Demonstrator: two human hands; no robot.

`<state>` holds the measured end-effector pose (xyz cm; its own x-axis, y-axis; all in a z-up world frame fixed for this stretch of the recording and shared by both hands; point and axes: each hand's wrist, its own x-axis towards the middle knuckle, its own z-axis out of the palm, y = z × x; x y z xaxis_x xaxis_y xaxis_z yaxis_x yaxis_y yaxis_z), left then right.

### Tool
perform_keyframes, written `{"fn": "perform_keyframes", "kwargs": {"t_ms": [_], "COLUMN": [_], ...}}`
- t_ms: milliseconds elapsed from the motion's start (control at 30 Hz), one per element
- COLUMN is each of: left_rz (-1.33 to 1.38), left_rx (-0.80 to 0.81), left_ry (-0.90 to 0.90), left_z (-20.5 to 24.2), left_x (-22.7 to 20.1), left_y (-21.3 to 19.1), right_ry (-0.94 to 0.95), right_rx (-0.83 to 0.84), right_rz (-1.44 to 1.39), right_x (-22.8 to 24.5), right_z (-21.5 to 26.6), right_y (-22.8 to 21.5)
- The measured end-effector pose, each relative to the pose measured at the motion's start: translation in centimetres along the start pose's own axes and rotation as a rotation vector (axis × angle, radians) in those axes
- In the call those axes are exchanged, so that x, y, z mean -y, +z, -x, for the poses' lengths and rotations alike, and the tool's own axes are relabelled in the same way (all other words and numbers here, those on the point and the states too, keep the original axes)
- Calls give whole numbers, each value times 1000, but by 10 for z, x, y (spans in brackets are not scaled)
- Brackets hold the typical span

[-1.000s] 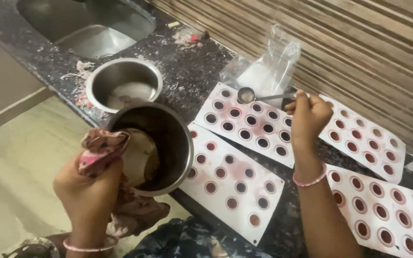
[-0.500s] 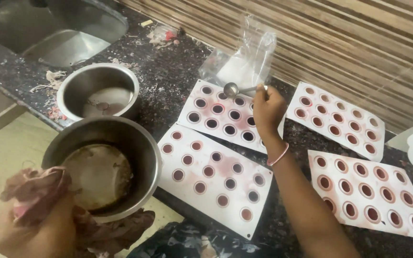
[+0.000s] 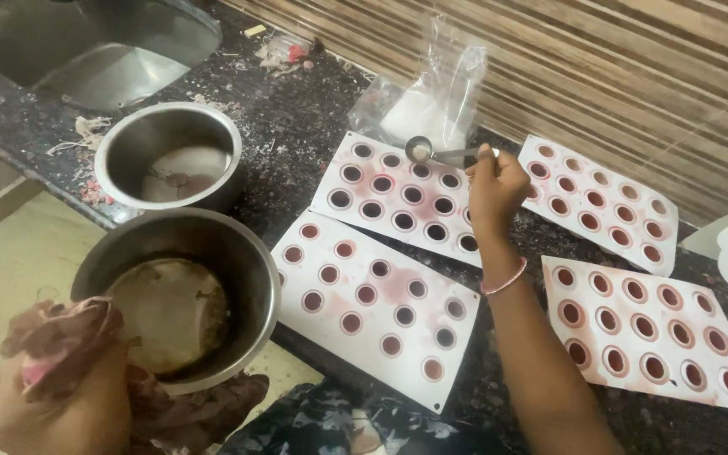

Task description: Pouring liquid wax into small molds and preparing the workspace.

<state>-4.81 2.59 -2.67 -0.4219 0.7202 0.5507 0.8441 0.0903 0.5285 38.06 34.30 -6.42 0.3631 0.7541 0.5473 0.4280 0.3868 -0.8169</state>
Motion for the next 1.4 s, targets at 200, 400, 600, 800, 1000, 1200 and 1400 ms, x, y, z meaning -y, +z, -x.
{"fn": "perform_keyframes", "kwargs": {"t_ms": [200, 400, 600, 800, 1000, 1200, 1400], "left_rz": [74, 171, 321, 226, 284, 105, 272], "left_rx": [-26, -136, -156, -154, -169, -114, -194], "left_ry": [-90, 51, 12, 32, -45, 89, -46], "left_z": [8, 8, 8, 6, 5, 8, 9], "left_x": [43, 1, -46, -37, -53, -48, -45], "left_y": [25, 18, 4, 2, -4, -6, 3], "right_ry": [59, 8, -100, -283, -503, -586, -691], "right_rx": [-24, 12, 65, 104, 124, 208, 290], "right_rz": [-10, 126, 206, 222, 316, 370, 432], "right_x": [-2, 8, 18, 25, 30, 39, 41], "right_z": [5, 16, 25, 31, 38, 49, 65], "right_y": [-21, -27, -27, -28, -29, -29, -32]}}
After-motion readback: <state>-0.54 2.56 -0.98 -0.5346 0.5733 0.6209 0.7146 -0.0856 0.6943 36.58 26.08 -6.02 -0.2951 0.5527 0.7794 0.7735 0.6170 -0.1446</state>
